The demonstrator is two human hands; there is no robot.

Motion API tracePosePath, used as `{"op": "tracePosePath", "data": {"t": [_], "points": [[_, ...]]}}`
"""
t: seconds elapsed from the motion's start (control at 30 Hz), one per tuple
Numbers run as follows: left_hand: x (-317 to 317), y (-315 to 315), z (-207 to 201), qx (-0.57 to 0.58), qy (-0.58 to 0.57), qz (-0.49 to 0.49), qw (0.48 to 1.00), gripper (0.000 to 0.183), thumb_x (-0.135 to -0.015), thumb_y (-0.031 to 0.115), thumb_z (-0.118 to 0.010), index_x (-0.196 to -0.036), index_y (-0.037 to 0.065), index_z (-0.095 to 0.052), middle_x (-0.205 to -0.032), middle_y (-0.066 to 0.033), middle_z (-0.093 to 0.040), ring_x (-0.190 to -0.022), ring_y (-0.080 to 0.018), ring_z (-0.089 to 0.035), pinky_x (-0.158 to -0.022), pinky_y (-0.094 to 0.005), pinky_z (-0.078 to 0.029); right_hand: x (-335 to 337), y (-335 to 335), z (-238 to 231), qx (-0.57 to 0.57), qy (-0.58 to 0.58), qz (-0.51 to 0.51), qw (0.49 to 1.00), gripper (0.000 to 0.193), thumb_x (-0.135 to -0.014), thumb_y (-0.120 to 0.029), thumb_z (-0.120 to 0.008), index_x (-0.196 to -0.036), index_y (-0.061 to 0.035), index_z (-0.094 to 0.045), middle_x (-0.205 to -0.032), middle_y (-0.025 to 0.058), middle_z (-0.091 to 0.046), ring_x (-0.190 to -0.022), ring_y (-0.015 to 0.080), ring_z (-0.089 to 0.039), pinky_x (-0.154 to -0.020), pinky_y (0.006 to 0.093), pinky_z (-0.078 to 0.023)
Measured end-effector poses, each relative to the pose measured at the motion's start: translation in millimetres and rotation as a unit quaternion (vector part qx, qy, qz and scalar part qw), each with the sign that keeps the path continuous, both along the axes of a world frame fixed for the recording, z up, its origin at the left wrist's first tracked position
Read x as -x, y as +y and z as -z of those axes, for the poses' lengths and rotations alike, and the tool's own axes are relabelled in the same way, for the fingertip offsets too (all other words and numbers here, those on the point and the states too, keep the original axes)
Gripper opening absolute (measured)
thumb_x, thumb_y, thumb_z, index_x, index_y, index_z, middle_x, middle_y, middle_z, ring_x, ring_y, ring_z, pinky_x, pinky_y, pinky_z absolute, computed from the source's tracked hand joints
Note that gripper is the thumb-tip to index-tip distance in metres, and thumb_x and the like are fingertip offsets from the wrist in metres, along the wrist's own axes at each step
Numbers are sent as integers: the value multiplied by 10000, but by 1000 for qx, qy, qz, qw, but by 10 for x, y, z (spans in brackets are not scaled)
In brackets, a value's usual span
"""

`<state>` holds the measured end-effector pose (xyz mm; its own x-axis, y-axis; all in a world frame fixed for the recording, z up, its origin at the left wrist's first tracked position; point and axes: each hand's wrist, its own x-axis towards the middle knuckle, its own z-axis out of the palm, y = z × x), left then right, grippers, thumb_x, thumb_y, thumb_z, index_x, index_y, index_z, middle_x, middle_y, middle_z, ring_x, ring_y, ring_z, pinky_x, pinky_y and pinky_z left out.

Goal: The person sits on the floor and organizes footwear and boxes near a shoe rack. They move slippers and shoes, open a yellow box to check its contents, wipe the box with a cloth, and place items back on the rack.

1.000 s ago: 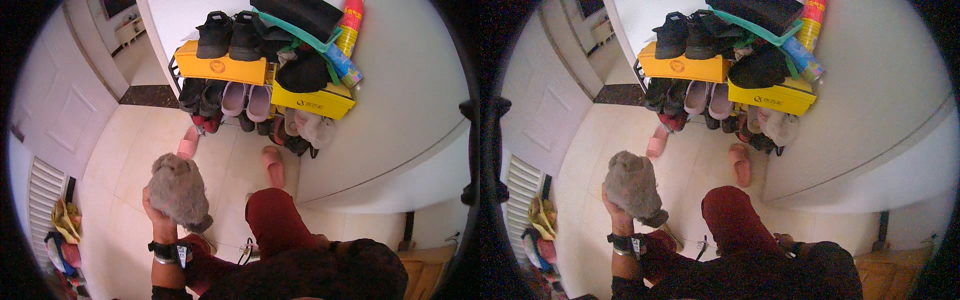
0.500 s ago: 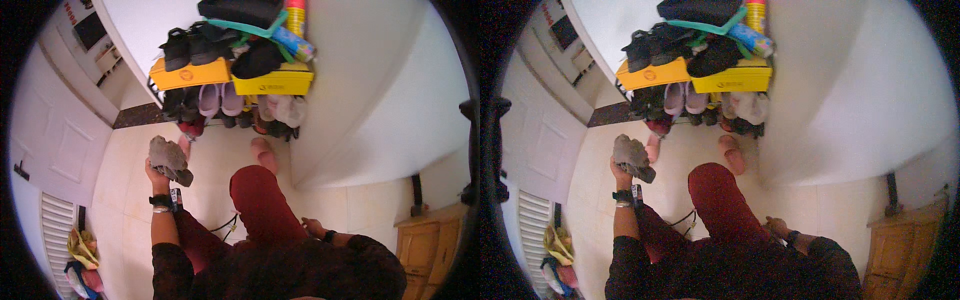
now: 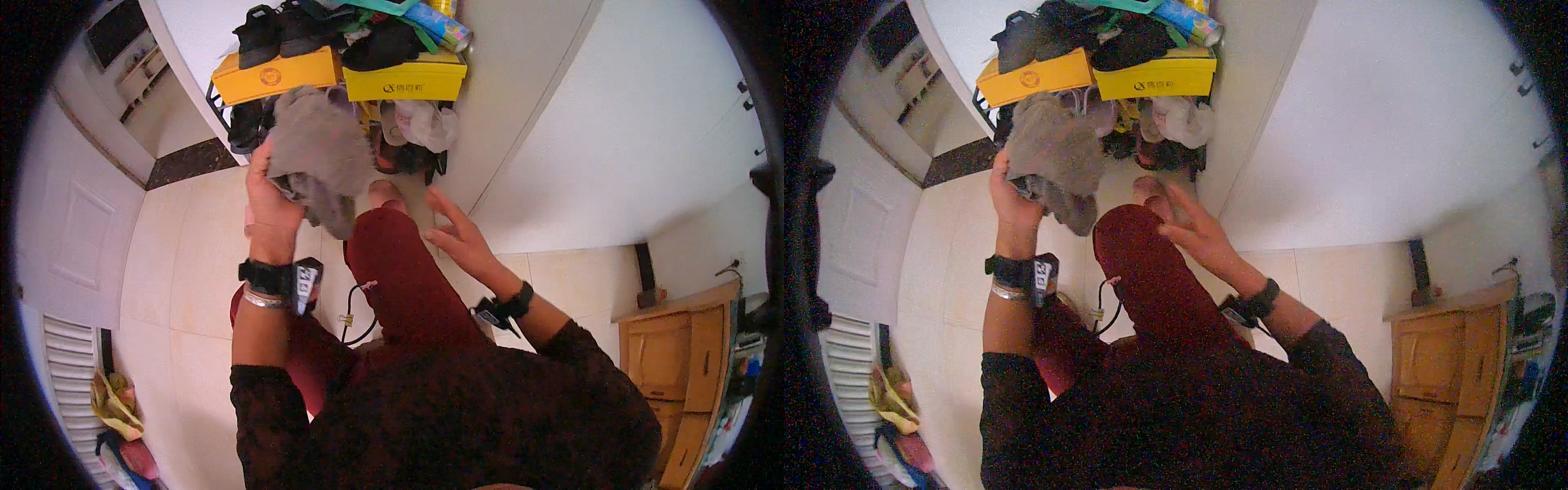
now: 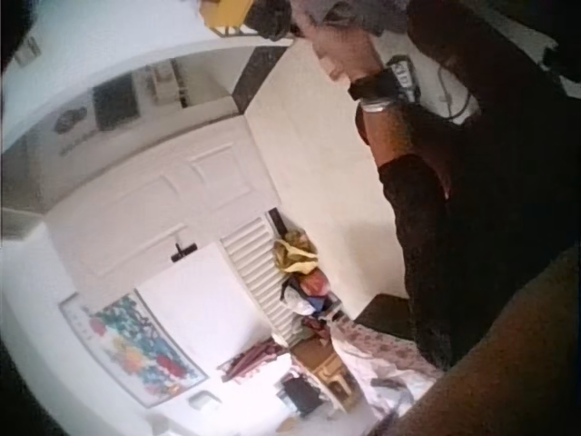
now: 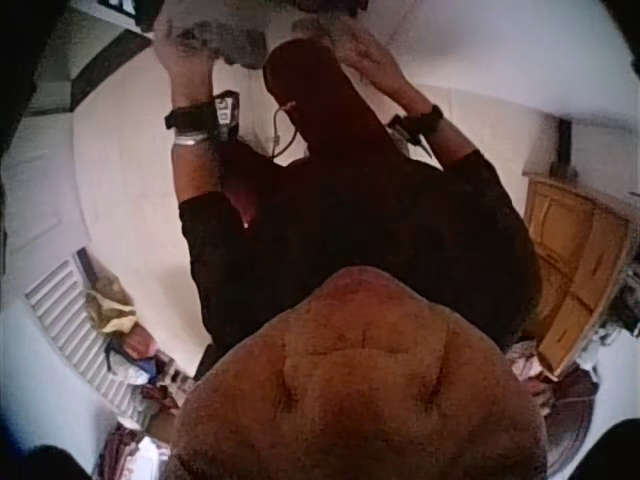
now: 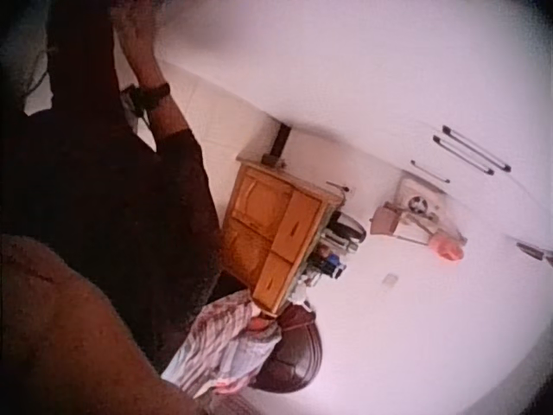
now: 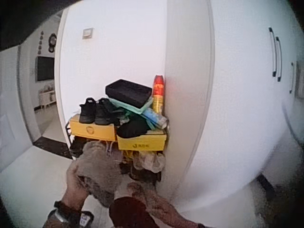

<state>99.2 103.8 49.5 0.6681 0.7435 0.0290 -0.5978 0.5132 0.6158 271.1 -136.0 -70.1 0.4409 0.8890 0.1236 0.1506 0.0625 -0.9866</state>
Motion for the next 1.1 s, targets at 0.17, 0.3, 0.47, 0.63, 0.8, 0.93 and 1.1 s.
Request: {"op": "tracePosePath", "data": {"t": [0.17,0.3,0.47,0.63,0.8,0.93,1.1], "points": [[-186,-707,-27,-57,0,24,998,348,-916,232,-548,-1216,55,-560,-1183,-80,-609,-1134,-227,-546,-991,-366,-413,488,569,-846,-126,14,-48,991,647,-864,-162,-670,-1411,-46,-345,-1312,92,-517,-1194,192,-484,-995,337,-410],[9,-614,48,-135,9,61,989,333,-905,189,-568,-1206,51,-538,-1162,-71,-593,-1117,-208,-547,-975,-361,-422,398,787,-1016,-102,163,-1,981,609,-815,-72,-664,-1371,-38,-417,-1249,81,-568,-1121,188,-536,-966,330,-430],[313,-371,311,-172,106,115,972,488,-901,240,-578,-1325,55,-423,-1258,-88,-500,-1176,-218,-502,-994,-442,-443,123,670,-1135,-154,125,46,979,530,-833,3,-559,-1353,-46,-467,-1195,73,-608,-1056,185,-584,-924,315,-463],[329,-330,476,-92,2,136,986,637,-913,388,-571,-1438,135,-312,-1346,-101,-427,-1220,-298,-461,-1002,-529,-422,138,732,-1261,-142,90,58,984,522,-845,20,-524,-1359,-42,-458,-1208,67,-598,-1080,179,-574,-949,300,-449],[246,-354,592,-48,-83,301,949,725,-903,606,-464,-1465,193,-269,-1475,-64,-347,-1314,-318,-382,-1021,-634,-338,489,1024,-1207,-102,-4,-29,994,559,-850,5,-536,-1392,-35,-407,-1283,78,-544,-1172,177,-509,-1009,303,-396],[292,-142,751,68,-116,178,975,609,-901,390,-505,-1415,101,-354,-1390,-114,-460,-1266,-305,-455,-1055,-530,-368,451,1251,-1360,-36,-210,-192,958,593,-860,-74,-571,-1418,-48,-371,-1323,73,-504,-1236,186,-444,-1062,318,-334],[617,174,863,98,-119,1,988,602,-841,267,-530,-1387,65,-378,-1344,-127,-502,-1240,-312,-484,-1046,-486,-401,-688,1942,-2043,-70,-188,13,980,596,-895,-327,-575,-1382,-37,-393,-1312,104,-491,-1212,263,-466,-954,342,-430]]}}
